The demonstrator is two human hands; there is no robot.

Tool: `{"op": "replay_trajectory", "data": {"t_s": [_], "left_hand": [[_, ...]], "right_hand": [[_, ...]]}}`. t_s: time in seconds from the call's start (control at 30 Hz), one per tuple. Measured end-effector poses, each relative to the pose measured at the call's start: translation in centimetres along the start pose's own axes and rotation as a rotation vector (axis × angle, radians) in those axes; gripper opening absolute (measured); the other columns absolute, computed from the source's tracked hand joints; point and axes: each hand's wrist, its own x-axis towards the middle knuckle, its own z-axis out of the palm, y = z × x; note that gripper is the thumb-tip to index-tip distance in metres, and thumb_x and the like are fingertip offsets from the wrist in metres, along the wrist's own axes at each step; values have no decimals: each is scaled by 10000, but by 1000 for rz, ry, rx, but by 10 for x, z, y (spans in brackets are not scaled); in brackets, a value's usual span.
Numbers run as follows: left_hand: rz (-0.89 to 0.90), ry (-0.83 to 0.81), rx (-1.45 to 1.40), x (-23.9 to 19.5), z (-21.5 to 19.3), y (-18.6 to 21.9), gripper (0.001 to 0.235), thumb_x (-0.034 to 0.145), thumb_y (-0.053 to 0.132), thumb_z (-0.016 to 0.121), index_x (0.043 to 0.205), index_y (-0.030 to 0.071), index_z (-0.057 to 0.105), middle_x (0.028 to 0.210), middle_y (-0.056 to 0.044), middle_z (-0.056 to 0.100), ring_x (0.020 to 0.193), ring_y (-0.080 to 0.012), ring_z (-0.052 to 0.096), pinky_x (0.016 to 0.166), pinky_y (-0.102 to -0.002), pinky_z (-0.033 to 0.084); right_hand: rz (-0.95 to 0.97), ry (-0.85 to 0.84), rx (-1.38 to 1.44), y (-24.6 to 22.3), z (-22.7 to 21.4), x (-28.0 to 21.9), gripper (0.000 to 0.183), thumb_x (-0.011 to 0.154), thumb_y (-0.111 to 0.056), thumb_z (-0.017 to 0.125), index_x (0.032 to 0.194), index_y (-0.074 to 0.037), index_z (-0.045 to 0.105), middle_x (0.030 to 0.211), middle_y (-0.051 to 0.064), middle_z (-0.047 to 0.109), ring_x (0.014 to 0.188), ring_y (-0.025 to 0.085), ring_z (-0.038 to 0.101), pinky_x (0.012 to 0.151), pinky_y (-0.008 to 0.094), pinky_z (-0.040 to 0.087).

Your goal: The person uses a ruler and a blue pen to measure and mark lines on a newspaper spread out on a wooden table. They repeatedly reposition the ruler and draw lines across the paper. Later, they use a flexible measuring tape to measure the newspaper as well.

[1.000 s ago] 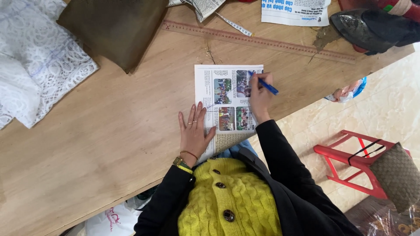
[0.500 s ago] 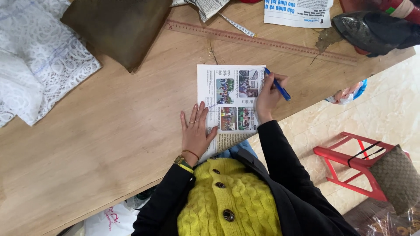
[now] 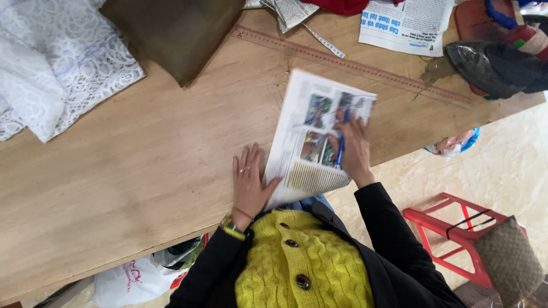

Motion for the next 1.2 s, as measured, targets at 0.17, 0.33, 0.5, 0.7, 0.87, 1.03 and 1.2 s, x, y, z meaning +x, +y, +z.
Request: {"op": "replay_trajectory", "data": {"t_s": [0.17, 0.33, 0.5, 0.7, 0.87, 1.03, 1.2], "left_hand": [[29, 20, 33, -51, -2, -26, 785, 734, 513, 830, 1413, 217, 571, 1367, -21, 575, 1267, -266, 573, 1033, -466, 476], [-287, -211, 232, -74, -10, -29, 726, 759, 606, 726, 1327, 197, 532, 1046, -98, 659, 933, -338, 702, 862, -464, 502], [-344, -283, -36, -70, -28, -48, 548, 860, 757, 574, 1006, 250, 719, 859, -42, 754, 922, -279, 738, 830, -392, 520], [-236, -31, 462, 19, -155, -65, 252, 918, 482, 655, 986, 254, 735, 713, 9, 731, 820, -257, 753, 941, -450, 474], [82, 547, 789, 107, -223, -61, 632, 767, -171, 721, 1351, -16, 537, 1529, -192, 400, 1447, -369, 223, 1064, -809, 81], [263, 209, 426, 70, -74, -2, 642, 710, 85, 731, 1337, 8, 617, 1328, -251, 602, 1308, -461, 513, 1029, -681, 382], [423, -30, 359, 31, 19, -4, 671, 938, 723, 415, 1509, 373, 444, 1646, -45, 358, 1545, -300, 260, 1189, -693, 135]], "right_hand": [[149, 152, -93, 1, -7, 11, 227, 1022, -221, 689, 1111, -92, 525, 1503, 194, 568, 1375, 451, 482, 1194, 545, 264], [285, 34, -103, 6, -6, 11, 213, 1059, -324, 616, 1143, -164, 502, 1572, 121, 513, 1478, 349, 387, 1249, 491, 188], [282, -2, -92, 19, -14, 9, 245, 1058, -376, 621, 1157, -166, 543, 1569, 120, 520, 1476, 349, 396, 1230, 509, 222], [4, 22, -87, -7, -7, -11, 148, 1052, -292, 647, 1175, -213, 673, 1220, 90, 732, 1160, 287, 657, 1023, 406, 432], [-74, -121, 52, -86, 36, -24, 343, 983, -117, 646, 1303, -239, 616, 1412, 142, 650, 1014, 253, 688, 875, 433, 486], [74, -163, 519, -129, -8, 4, 352, 1036, -139, 528, 1372, -187, 622, 1378, 155, 643, 1204, 380, 642, 1043, 457, 470], [249, 15, 729, -21, 15, -2, 410, 1143, -285, 375, 1195, -42, 702, 1078, 155, 731, 984, 234, 704, 911, 381, 538]]}}
